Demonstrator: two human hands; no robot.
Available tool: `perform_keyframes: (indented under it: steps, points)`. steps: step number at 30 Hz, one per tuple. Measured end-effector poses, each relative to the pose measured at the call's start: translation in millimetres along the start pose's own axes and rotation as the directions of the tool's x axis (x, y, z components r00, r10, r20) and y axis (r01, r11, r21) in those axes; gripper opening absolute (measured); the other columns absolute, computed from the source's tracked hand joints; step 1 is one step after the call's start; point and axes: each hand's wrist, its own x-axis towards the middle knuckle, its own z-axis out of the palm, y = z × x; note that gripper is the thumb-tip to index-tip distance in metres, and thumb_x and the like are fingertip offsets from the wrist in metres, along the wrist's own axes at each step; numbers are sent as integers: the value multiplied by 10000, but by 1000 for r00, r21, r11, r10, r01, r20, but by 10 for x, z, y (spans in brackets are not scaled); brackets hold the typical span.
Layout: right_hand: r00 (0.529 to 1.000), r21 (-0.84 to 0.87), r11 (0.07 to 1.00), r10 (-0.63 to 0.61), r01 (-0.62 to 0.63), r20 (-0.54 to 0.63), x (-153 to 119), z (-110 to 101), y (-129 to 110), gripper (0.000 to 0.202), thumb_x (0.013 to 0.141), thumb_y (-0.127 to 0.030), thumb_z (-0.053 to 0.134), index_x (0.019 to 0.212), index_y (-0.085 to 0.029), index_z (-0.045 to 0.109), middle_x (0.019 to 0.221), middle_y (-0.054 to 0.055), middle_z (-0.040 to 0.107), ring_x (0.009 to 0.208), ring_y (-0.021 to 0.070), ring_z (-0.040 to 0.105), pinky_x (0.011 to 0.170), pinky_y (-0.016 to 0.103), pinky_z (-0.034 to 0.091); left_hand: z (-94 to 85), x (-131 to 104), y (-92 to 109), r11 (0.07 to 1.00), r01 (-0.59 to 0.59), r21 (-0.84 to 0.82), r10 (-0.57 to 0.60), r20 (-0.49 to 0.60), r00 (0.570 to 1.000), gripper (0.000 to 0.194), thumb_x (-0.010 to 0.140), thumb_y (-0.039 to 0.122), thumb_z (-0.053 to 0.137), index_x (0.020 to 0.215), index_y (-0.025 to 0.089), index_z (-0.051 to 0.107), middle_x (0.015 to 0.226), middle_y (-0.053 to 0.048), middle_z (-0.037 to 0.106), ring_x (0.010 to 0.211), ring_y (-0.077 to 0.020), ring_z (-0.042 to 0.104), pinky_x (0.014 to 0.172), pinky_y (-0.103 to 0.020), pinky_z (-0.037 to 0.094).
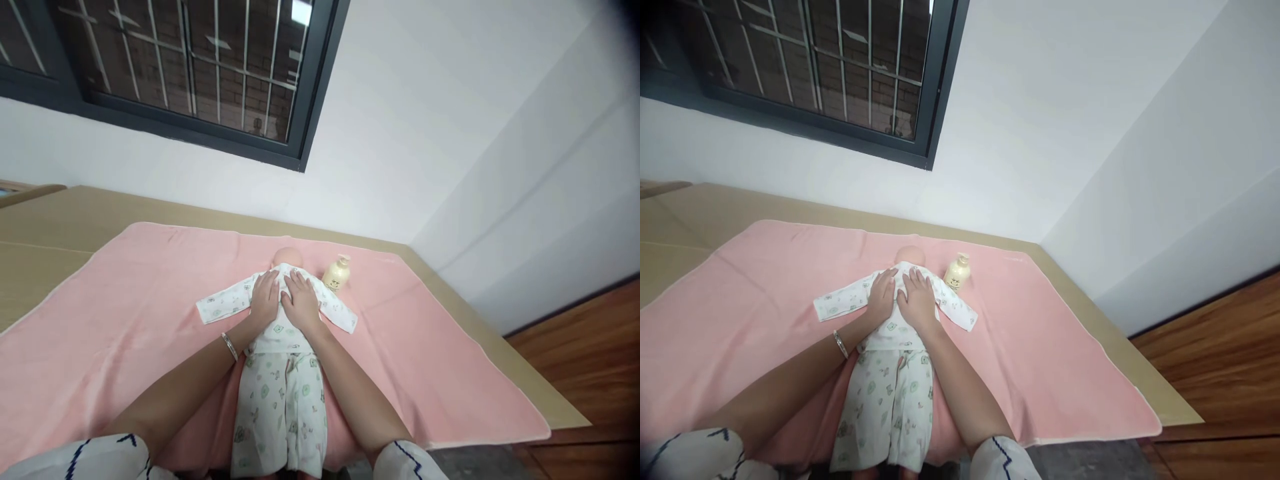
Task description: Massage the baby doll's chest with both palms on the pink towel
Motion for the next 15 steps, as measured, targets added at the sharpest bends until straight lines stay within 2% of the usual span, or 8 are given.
perform_keyframes:
  steps: [5,9,12,15]
  points:
    - [999,44,999,16,-14,-46,9,79,42,469,957,-324,425,1397,-185,508,1517,90,423,1451,230,293,1189,456,199,13,19,-10,999,-8,36,7,17,1000,450,1014,308,230,1304,182,550,1364,-85,591,1344,-208,460,1178,-442,292]
    - [997,57,998,35,-31,-67,-33,76,9,453,948,-308,424,1368,-178,538,1503,95,442,1441,227,312,1194,453,198,-2,46,-4,997,-2,75,-2,49,999,402,975,297,340,1289,179,562,1344,-92,602,1300,-231,500,1150,-439,340]
    - [984,50,997,63,-55,-165,-39,-87,63,491,918,-266,427,1376,-115,520,1522,137,401,1451,253,287,1202,468,177,-60,60,24,995,16,101,-25,86,996,406,929,262,389,1276,169,577,1342,-93,603,1294,-249,506,1140,-441,361]
    - [931,46,990,143,-135,-335,19,-417,284,568,888,-212,392,1437,-76,431,1560,149,327,1475,258,223,1208,492,161,-135,146,182,992,65,108,-81,151,985,436,877,212,430,1278,132,583,1376,-121,575,1356,-293,441,1175,-483,297]
